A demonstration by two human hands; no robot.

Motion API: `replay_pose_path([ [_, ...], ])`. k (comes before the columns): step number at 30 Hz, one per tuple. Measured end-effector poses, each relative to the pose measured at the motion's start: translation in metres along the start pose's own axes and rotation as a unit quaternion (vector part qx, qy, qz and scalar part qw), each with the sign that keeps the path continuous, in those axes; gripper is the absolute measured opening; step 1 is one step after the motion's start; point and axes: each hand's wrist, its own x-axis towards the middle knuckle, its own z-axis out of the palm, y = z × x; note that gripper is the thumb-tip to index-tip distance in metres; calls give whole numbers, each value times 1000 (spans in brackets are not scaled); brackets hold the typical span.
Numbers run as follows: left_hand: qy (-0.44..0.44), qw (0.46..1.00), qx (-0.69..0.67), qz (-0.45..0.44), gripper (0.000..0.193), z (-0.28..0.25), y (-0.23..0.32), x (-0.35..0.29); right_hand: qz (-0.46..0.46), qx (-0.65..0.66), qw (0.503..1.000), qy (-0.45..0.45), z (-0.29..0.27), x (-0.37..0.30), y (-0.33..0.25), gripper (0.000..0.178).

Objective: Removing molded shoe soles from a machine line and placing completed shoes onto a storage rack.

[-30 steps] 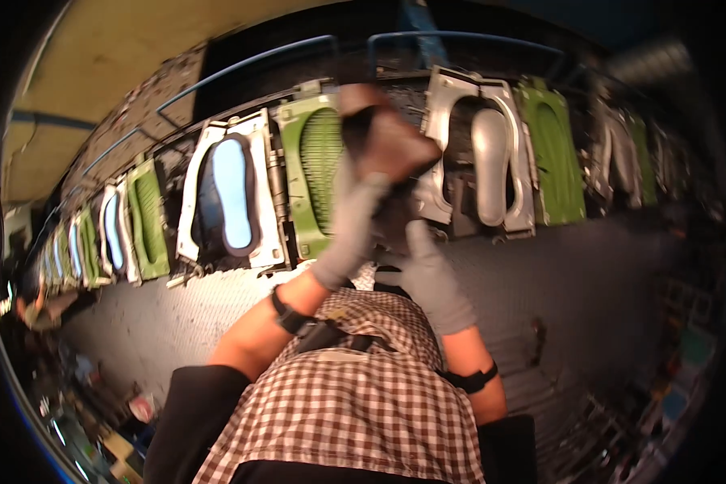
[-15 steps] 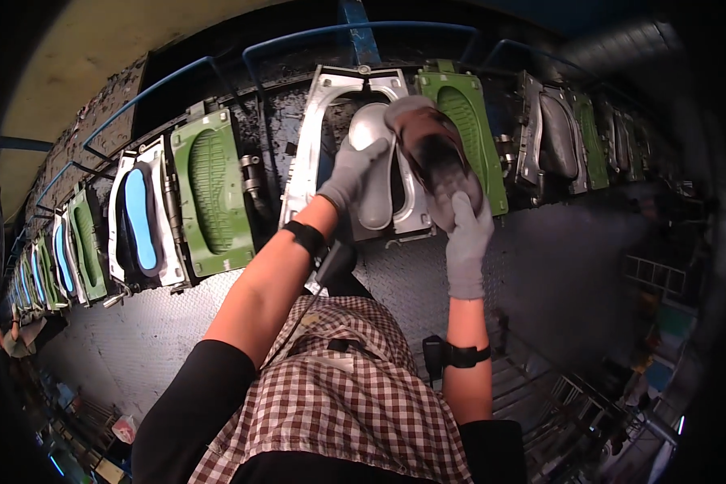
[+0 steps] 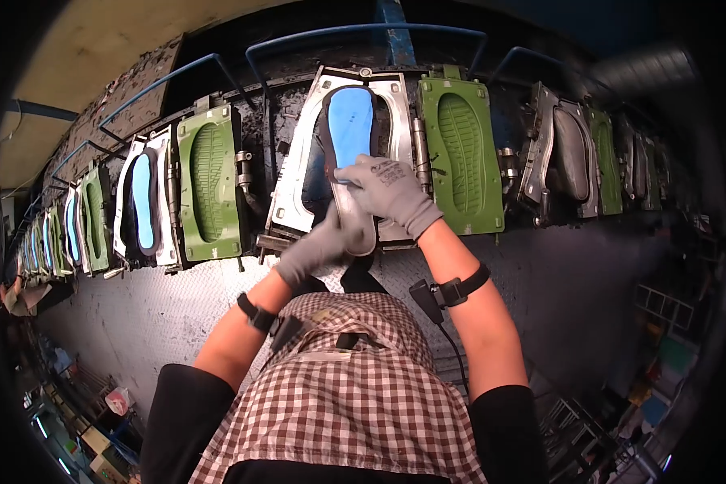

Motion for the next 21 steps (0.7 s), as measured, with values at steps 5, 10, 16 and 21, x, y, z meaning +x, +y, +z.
replay_pose_path([
  [5,-69,845,-319,-425,45,-29,91,-11,-9,53,996,-69,40,-70,-21,31],
  [10,-16,826,-424,-371,39,-27,92,-36,22,101,988,-117,23,-89,-25,34],
  [16,143,853,-351,-358,65,-55,122,41,280,200,939,-30,11,-43,7,49],
  [21,166,768,-556,-272,43,-38,62,72,361,238,902,6,52,-32,15,68],
])
